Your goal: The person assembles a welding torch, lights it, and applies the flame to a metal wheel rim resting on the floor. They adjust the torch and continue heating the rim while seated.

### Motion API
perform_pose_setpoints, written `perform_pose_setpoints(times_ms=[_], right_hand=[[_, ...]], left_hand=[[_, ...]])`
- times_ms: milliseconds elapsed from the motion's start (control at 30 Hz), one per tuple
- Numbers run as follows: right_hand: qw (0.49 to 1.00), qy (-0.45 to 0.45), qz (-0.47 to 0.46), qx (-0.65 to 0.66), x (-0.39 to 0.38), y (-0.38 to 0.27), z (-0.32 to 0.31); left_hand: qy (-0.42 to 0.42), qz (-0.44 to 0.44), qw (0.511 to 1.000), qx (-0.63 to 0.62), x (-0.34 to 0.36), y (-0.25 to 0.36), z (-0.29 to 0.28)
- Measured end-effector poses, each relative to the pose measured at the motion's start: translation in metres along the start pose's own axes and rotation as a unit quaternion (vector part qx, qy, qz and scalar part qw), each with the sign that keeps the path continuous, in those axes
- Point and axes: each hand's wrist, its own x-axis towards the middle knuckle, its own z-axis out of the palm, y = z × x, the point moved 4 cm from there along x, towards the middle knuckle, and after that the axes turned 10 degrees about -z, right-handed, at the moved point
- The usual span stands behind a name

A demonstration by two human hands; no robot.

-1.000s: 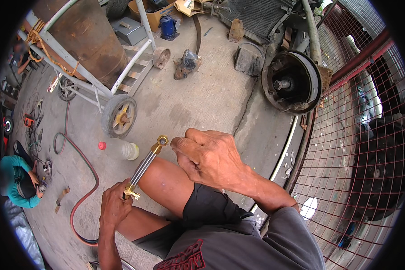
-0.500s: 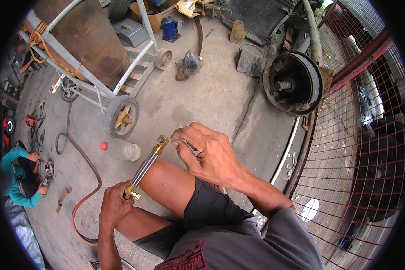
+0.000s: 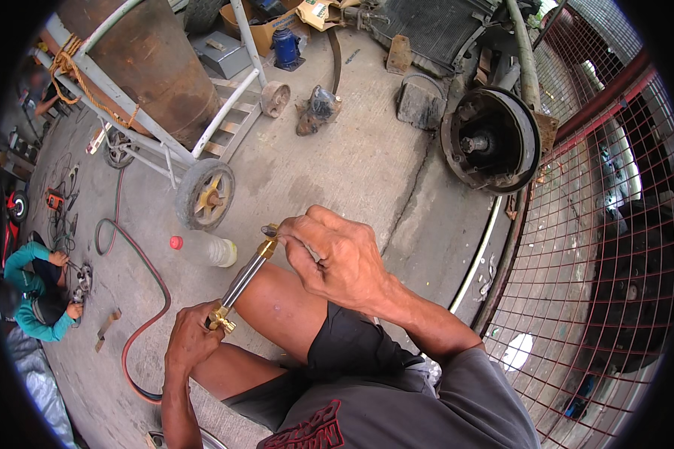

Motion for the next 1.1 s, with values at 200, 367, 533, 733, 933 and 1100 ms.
perform_pose_setpoints(times_ms=[200, 367, 533, 733, 933, 1100], right_hand=[[1.000, -0.004, -0.003, -0.019, 0.002, -0.002, 0.001], [0.999, -0.017, -0.004, -0.027, 0.004, -0.003, 0.001], [0.999, -0.019, -0.004, -0.032, 0.003, -0.003, 0.002], [0.998, -0.021, -0.023, -0.049, 0.003, -0.003, 0.001], [0.997, -0.012, -0.040, -0.064, 0.003, -0.008, -0.001], [0.996, -0.007, -0.047, -0.070, 0.002, -0.009, -0.004]], left_hand=[[0.005, 0.007, 1.000, 0.009, 0.000, -0.001, 0.000], [0.005, 0.004, 1.000, 0.004, 0.000, -0.001, 0.001], [0.014, 0.007, 1.000, -0.009, -0.001, -0.003, 0.001], [0.018, 0.024, 0.999, 0.013, 0.001, -0.011, 0.005], [0.056, 0.037, 0.997, 0.035, -0.003, -0.012, 0.008], [0.067, 0.032, 0.996, 0.040, -0.005, -0.012, 0.009]])
